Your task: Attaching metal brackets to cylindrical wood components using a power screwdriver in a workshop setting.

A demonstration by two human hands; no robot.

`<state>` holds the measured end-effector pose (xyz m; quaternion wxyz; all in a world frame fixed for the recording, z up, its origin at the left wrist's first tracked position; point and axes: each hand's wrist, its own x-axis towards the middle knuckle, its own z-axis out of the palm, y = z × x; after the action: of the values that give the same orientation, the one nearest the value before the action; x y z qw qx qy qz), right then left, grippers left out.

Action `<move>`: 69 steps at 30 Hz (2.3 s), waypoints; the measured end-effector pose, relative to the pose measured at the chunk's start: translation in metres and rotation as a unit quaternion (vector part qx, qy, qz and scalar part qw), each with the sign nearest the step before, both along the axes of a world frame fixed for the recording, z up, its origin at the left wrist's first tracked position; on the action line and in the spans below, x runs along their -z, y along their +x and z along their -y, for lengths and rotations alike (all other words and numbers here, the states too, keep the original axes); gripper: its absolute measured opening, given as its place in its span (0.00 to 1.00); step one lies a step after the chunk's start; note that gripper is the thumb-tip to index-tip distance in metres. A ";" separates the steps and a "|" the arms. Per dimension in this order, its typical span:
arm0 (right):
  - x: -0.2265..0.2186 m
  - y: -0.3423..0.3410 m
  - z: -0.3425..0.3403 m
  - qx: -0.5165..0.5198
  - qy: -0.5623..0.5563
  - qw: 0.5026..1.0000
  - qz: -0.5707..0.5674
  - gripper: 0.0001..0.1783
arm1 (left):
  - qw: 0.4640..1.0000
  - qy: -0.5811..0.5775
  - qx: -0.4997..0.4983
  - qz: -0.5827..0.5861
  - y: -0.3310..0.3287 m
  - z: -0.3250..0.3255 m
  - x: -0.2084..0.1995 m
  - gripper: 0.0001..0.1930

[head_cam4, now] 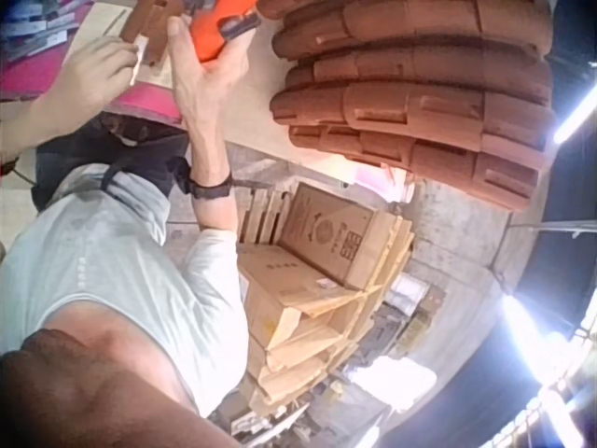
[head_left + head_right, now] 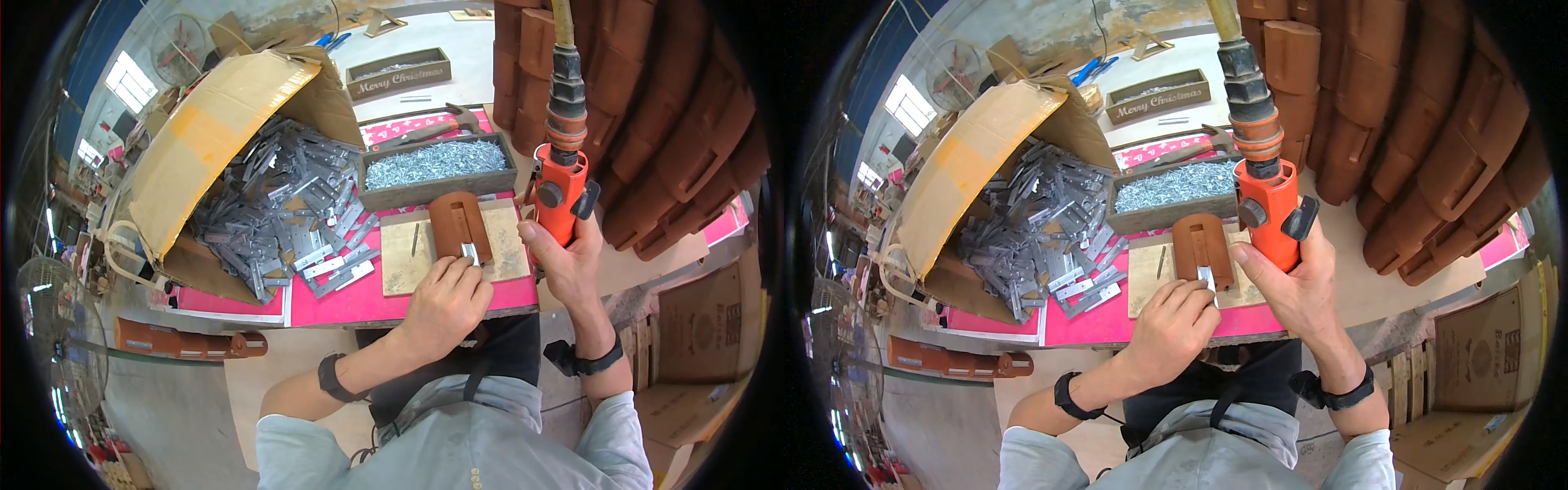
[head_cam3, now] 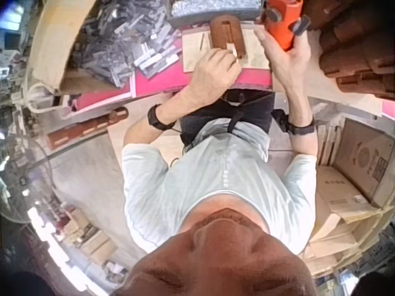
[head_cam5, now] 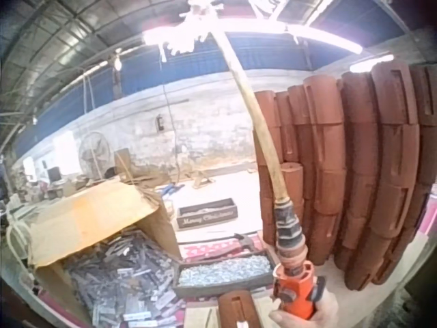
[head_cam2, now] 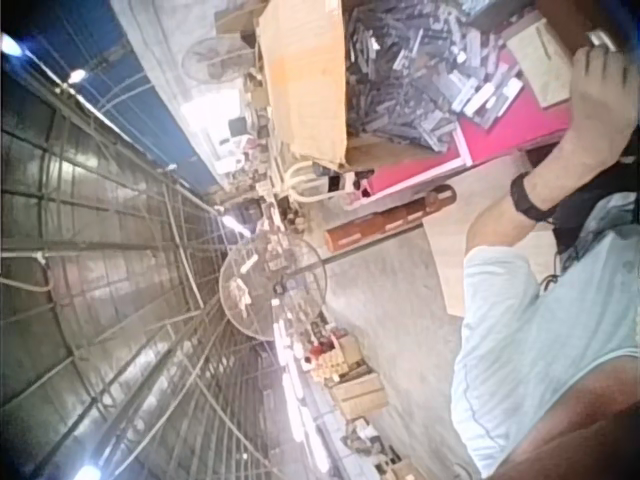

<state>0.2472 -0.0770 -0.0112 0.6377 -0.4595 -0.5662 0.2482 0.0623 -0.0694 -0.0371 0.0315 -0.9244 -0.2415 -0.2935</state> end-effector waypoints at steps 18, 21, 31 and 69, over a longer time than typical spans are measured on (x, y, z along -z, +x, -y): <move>-0.010 -0.004 0.005 -0.008 -0.015 1.000 0.003 0.25 | 0.988 -0.036 0.065 0.137 -0.004 -0.043 0.037 0.15; -0.011 -0.003 0.004 -0.016 -0.013 1.000 -0.009 0.24 | 0.990 -0.043 0.049 0.126 -0.003 -0.050 0.031 0.17; -0.011 -0.004 0.002 -0.013 -0.025 1.000 -0.013 0.24 | 0.985 -0.124 0.010 0.121 -0.009 -0.059 0.032 0.20; -0.029 -0.009 -0.017 0.010 -0.019 1.000 0.002 0.21 | 0.912 -0.290 -0.254 0.138 -0.034 -0.211 0.042 0.09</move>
<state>0.2385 -0.0596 0.0178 0.6302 -0.4777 -0.5578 0.2522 0.0279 0.1419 -0.0793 -0.1982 -0.7505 -0.5450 -0.3170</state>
